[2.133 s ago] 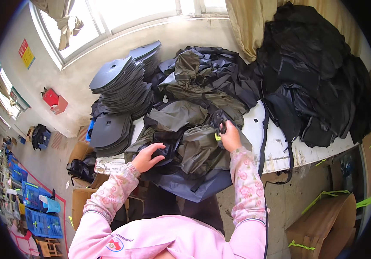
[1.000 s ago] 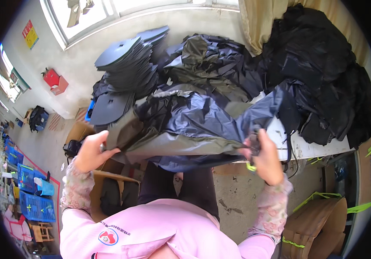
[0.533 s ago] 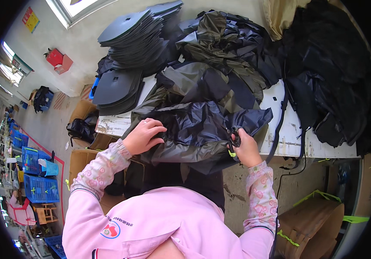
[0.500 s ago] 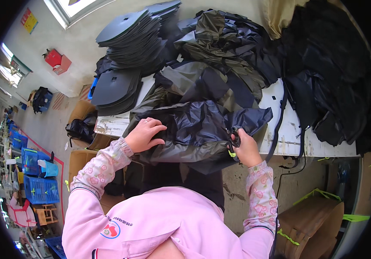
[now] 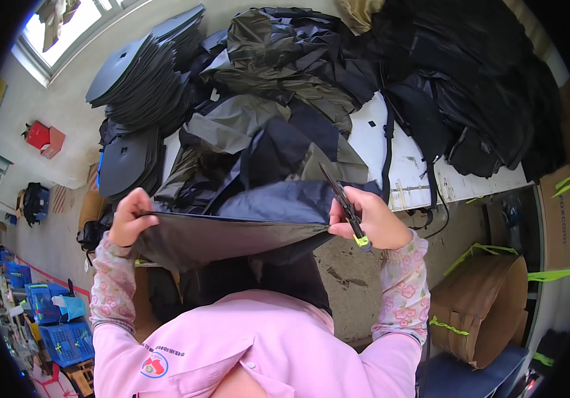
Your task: Manually inspecting, trimming, and sorting fabric components at a production table.
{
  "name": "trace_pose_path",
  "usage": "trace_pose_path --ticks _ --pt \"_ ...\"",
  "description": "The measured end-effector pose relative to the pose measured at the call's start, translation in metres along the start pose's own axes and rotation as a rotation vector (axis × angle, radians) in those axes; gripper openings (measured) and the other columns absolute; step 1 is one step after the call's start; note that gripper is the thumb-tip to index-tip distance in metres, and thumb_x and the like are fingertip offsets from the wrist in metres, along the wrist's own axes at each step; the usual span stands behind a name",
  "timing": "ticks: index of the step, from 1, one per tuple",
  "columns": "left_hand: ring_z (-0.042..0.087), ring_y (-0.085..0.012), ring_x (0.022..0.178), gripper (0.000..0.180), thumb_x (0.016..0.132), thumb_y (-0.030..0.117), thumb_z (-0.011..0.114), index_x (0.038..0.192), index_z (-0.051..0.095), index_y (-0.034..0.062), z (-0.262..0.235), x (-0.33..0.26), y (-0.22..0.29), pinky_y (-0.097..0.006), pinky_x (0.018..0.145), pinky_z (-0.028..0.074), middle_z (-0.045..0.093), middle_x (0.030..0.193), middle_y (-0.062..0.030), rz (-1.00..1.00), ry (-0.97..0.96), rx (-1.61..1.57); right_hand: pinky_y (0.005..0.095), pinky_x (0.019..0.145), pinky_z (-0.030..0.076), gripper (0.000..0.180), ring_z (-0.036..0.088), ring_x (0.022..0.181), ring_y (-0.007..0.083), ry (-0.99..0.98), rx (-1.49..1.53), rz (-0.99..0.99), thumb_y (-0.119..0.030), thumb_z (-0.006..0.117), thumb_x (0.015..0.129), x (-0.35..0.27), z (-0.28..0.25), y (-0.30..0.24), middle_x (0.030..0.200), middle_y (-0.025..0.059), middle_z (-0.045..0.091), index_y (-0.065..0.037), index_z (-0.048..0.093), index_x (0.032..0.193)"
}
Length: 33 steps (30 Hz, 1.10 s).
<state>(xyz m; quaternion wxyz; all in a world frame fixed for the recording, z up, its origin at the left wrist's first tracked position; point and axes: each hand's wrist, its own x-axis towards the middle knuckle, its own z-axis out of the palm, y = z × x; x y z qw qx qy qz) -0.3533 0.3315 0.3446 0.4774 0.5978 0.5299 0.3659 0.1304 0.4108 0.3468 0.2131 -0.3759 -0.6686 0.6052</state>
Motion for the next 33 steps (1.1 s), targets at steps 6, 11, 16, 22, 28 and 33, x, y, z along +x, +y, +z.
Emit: trace_pose_path --ticks 6,11,16,22,28,33 --pt "0.046 -0.0202 0.066 0.034 0.073 0.008 0.078 0.078 0.045 0.0076 -0.013 0.03 0.007 -0.032 0.062 0.037 0.046 0.069 -0.0025 0.144 0.223 0.74 0.0228 0.063 0.044 0.025 0.051 0.068 0.0057 0.035 -0.088 -0.036 -0.006 0.076 0.077 0.021 0.007 -0.01 0.077 -0.0012 0.056 -0.001 0.055 0.091" --pt "0.057 -0.0307 0.093 0.023 0.075 0.011 0.074 0.088 0.055 0.0085 0.054 0.065 -0.002 -0.041 0.08 0.043 0.06 0.095 -0.0084 0.48 0.307 0.955 0.024 0.068 0.047 0.025 0.054 0.072 0.0072 0.206 -0.089 -0.004 -0.007 0.078 0.078 0.043 0.037 0.05 0.08 0.0003 0.06 -0.001 0.057 0.09" --pt "0.057 -0.0319 0.104 0.026 0.081 0.017 0.072 0.102 0.061 0.006 0.101 0.095 0.008 -0.04 0.091 0.044 0.063 0.109 -0.011 0.579 0.235 0.742 0.0243 0.07 0.048 0.027 0.057 0.073 0.0081 0.306 0.05 0.104 -0.01 0.08 0.079 0.041 0.047 0.046 0.082 0.0013 0.062 -0.002 0.057 0.091" --pt "0.059 -0.0302 0.095 0.031 0.082 0.02 0.074 0.105 0.063 0.0027 0.111 0.118 -0.007 -0.038 0.087 0.047 0.064 0.101 -0.0119 0.465 -0.026 0.578 0.0332 0.068 0.051 0.049 0.066 0.075 0.0228 0.377 -0.292 -0.162 -0.02 0.09 0.065 0.04 0.082 0.027 0.082 0.0078 0.066 -0.002 0.052 0.092" --pt "0.061 -0.0116 0.079 0.02 0.079 0.002 0.075 0.092 0.06 0.0016 0.115 0.109 -0.01 -0.026 0.073 0.05 0.06 0.084 -0.0034 0.226 -0.13 0.017 0.0375 0.066 0.05 0.029 0.064 0.071 0.0328 0.297 -0.366 -0.081 -0.004 0.077 0.074 0.032 0.068 0.038 0.078 0.0139 0.063 0.0 0.052 0.09" --pt "0.052 -0.0037 0.077 0.028 0.079 -0.007 0.074 0.088 0.05 0.0051 0.117 0.101 -0.011 -0.019 0.069 0.045 0.053 0.085 0.002 0.164 -0.2 -0.213 0.0347 0.066 0.05 0.042 0.061 0.068 0.0224 0.278 -0.277 -0.009 -0.011 0.085 0.071 0.023 0.06 0.022 0.078 0.012 0.062 0.0 0.05 0.092"
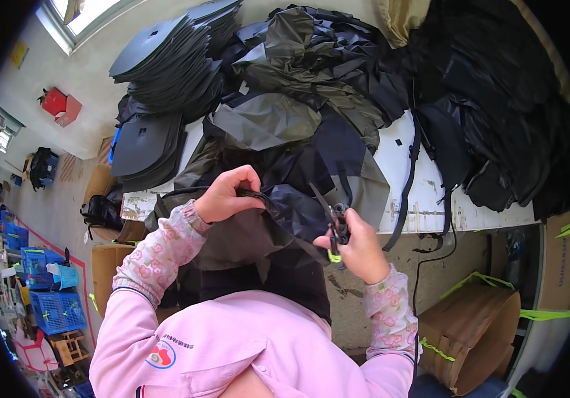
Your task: Manually inspecting, trimming, and sorting fabric components at a production table.
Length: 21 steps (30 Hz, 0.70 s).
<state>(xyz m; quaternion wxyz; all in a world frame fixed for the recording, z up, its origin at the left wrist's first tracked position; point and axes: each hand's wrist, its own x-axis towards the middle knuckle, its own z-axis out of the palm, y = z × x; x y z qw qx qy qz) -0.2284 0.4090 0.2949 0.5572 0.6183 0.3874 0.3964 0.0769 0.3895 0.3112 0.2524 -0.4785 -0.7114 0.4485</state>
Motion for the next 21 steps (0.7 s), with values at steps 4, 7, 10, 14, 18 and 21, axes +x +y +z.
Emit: trace_pose_path --ticks 4,7,10,14,18,21 --pt "0.047 -0.0054 0.069 0.03 0.076 -0.002 0.077 0.085 0.05 0.0045 0.021 0.003 -0.011 -0.023 0.061 0.042 0.051 0.077 0.0016 0.098 -0.009 0.051 0.0378 0.068 0.052 0.046 0.064 0.077 0.0354 0.104 -0.221 -0.161 -0.015 0.086 0.068 0.001 0.037 -0.017 0.079 0.0148 0.063 -0.002 0.049 0.093" --pt "0.046 -0.0053 0.071 0.031 0.076 -0.001 0.078 0.084 0.049 0.005 0.022 0.0 -0.003 -0.022 0.063 0.042 0.049 0.078 0.002 0.056 -0.1 0.225 0.0411 0.067 0.051 0.039 0.064 0.079 0.0383 0.098 -0.355 -0.16 -0.012 0.082 0.071 0.005 0.041 -0.009 0.079 0.0165 0.064 -0.003 0.051 0.093" --pt "0.047 -0.0073 0.069 0.028 0.075 0.004 0.08 0.083 0.053 0.0039 0.011 -0.008 -0.001 -0.023 0.061 0.041 0.05 0.075 0.0005 0.072 -0.128 0.321 0.0421 0.066 0.05 0.033 0.064 0.076 0.0381 0.024 -0.179 -0.075 -0.01 0.079 0.073 0.007 0.023 -0.011 0.079 0.0163 0.064 -0.003 0.053 0.09" --pt "0.049 -0.0074 0.067 0.022 0.077 0.005 0.078 0.085 0.058 0.0029 0.016 -0.015 -0.009 -0.023 0.061 0.042 0.054 0.074 0.0004 0.031 -0.24 0.313 0.0342 0.063 0.048 0.034 0.061 0.067 0.0297 -0.088 -0.243 -0.047 -0.01 0.082 0.073 0.002 -0.002 -0.009 0.074 0.0133 0.061 -0.001 0.054 0.09" --pt "0.05 -0.0054 0.067 0.016 0.081 0.004 0.074 0.09 0.061 0.0019 0.021 -0.012 -0.007 -0.022 0.062 0.043 0.057 0.073 0.002 -0.139 -0.33 0.171 0.035 0.062 0.048 0.044 0.061 0.067 0.0306 -0.102 -0.366 -0.047 -0.024 0.087 0.067 -0.006 -0.008 -0.022 0.071 0.0118 0.06 -0.002 0.055 0.087" --pt "0.05 -0.0035 0.066 0.013 0.083 0.003 0.071 0.093 0.063 0.0007 0.022 -0.012 -0.01 -0.021 0.063 0.043 0.059 0.073 0.0035 -0.168 -0.333 0.043 0.0377 0.059 0.046 0.055 0.06 0.065 0.031 -0.098 -0.679 -0.232 -0.04 0.089 0.06 -0.006 -0.019 -0.027 0.066 0.01 0.058 -0.003 0.055 0.084"
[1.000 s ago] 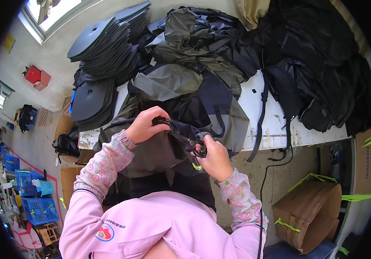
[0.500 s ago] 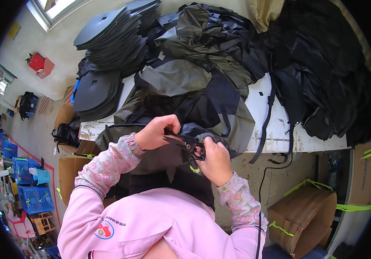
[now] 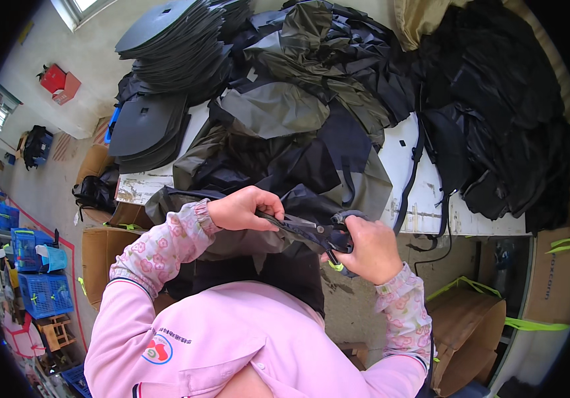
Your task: Manually inspecting, trimming, and sorting fabric components at a production table.
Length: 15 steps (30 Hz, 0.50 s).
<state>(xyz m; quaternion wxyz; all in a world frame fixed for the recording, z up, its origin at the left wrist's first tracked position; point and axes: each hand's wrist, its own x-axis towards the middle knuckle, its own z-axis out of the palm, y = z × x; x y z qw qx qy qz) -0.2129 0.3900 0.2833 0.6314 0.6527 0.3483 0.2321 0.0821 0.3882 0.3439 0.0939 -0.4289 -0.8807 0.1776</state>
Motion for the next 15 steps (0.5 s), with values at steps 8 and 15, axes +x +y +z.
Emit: trace_pose_path --ticks 8,15 --pt "0.05 -0.0037 0.062 0.013 0.081 0.007 0.07 0.09 0.065 0.0005 0.009 0.0 0.003 -0.021 0.058 0.04 0.058 0.068 0.0033 -0.001 0.072 -0.068 0.0406 0.065 0.044 0.058 0.059 0.07 0.0302 0.053 -0.173 -0.094 -0.049 0.087 0.056 -0.001 -0.011 0.001 0.072 0.0094 0.058 -0.005 0.058 0.081" --pt "0.048 -0.0039 0.06 0.011 0.08 0.006 0.071 0.087 0.064 0.0009 0.014 0.001 0.007 -0.022 0.056 0.038 0.057 0.067 0.0031 -0.03 0.103 -0.063 0.0413 0.064 0.044 0.058 0.058 0.069 0.0309 0.043 -0.171 -0.107 -0.048 0.086 0.056 0.0 -0.012 -0.002 0.071 0.0098 0.058 -0.005 0.059 0.083"
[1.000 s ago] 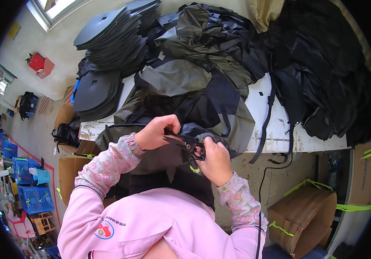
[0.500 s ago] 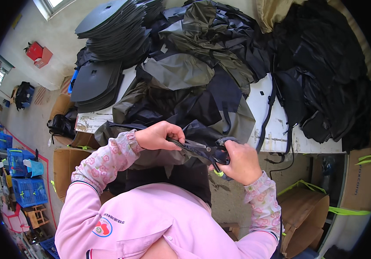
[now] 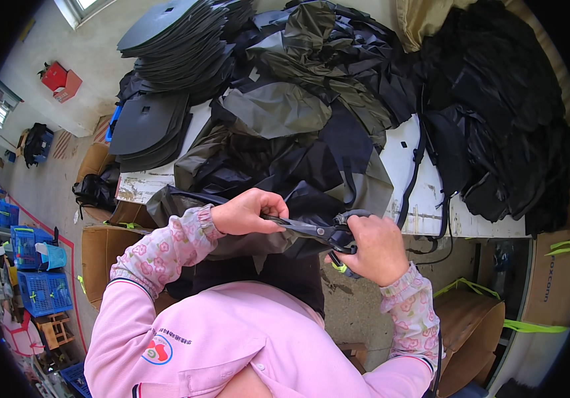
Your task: Manually inspecting, trimming, and sorting fabric components at a production table.
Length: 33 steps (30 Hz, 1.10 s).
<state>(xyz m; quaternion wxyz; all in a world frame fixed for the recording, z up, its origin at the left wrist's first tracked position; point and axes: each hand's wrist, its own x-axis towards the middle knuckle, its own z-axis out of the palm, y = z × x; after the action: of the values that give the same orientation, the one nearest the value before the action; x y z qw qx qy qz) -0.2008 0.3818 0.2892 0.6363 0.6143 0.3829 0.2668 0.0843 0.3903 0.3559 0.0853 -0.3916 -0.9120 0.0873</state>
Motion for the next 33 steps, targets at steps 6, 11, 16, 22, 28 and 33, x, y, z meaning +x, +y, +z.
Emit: trace_pose_path --ticks 6,11,16,22,28,33 --pt "0.048 -0.0045 0.06 0.01 0.08 0.006 0.07 0.086 0.064 0.001 0.003 -0.001 0.003 -0.022 0.056 0.038 0.057 0.067 0.0031 -0.001 0.008 -0.007 0.0426 0.065 0.045 0.048 0.061 0.072 0.0301 -0.056 -0.015 0.013 -0.043 0.082 0.064 0.002 -0.003 -0.004 0.072 0.0085 0.059 -0.007 0.055 0.08" --pt "0.048 -0.0051 0.061 0.012 0.079 0.008 0.071 0.086 0.064 0.0013 0.002 -0.002 0.006 -0.023 0.057 0.039 0.056 0.067 0.0029 -0.025 0.007 0.045 0.0423 0.059 0.047 0.047 0.062 0.064 0.0304 -0.074 0.02 0.025 -0.045 0.082 0.065 -0.003 0.001 0.0 0.066 0.009 0.06 -0.007 0.057 0.078" --pt "0.048 -0.0058 0.061 0.012 0.08 0.007 0.071 0.087 0.063 0.0011 0.002 -0.002 0.002 -0.023 0.058 0.039 0.056 0.068 0.0027 -0.024 -0.005 0.043 0.0422 0.056 0.048 0.049 0.063 0.061 0.0309 -0.127 -0.023 0.068 -0.048 0.082 0.066 -0.009 0.002 0.002 0.066 0.0092 0.061 -0.008 0.058 0.077" --pt "0.044 -0.0027 0.063 0.011 0.082 0.005 0.07 0.089 0.062 0.0016 0.007 -0.001 0.006 -0.02 0.059 0.038 0.053 0.069 0.0057 0.017 -0.023 0.043 0.0398 0.059 0.048 0.047 0.063 0.066 0.0336 0.041 0.376 0.203 -0.036 0.087 0.063 0.004 0.009 -0.011 0.071 0.0116 0.062 -0.005 0.055 0.08" --pt "0.054 -0.0138 0.071 0.02 0.078 0.012 0.078 0.085 0.061 0.0043 -0.003 -0.013 -0.001 -0.029 0.066 0.044 0.058 0.079 -0.0024 0.183 0.03 0.25 0.0398 0.062 0.047 0.03 0.06 0.069 0.0375 -0.004 0.574 0.129 -0.014 0.08 0.074 0.018 0.035 -0.019 0.072 0.017 0.058 -0.002 0.054 0.084" --pt "0.061 -0.0285 0.085 0.031 0.07 0.024 0.084 0.078 0.06 0.0064 -0.077 -0.083 -0.015 -0.037 0.074 0.048 0.061 0.086 -0.0078 0.194 0.155 0.776 0.0285 0.06 0.045 0.023 0.053 0.064 0.0119 0.014 0.634 0.237 -0.007 0.077 0.074 0.015 0.045 0.011 0.071 0.0073 0.059 0.0 0.058 0.084"
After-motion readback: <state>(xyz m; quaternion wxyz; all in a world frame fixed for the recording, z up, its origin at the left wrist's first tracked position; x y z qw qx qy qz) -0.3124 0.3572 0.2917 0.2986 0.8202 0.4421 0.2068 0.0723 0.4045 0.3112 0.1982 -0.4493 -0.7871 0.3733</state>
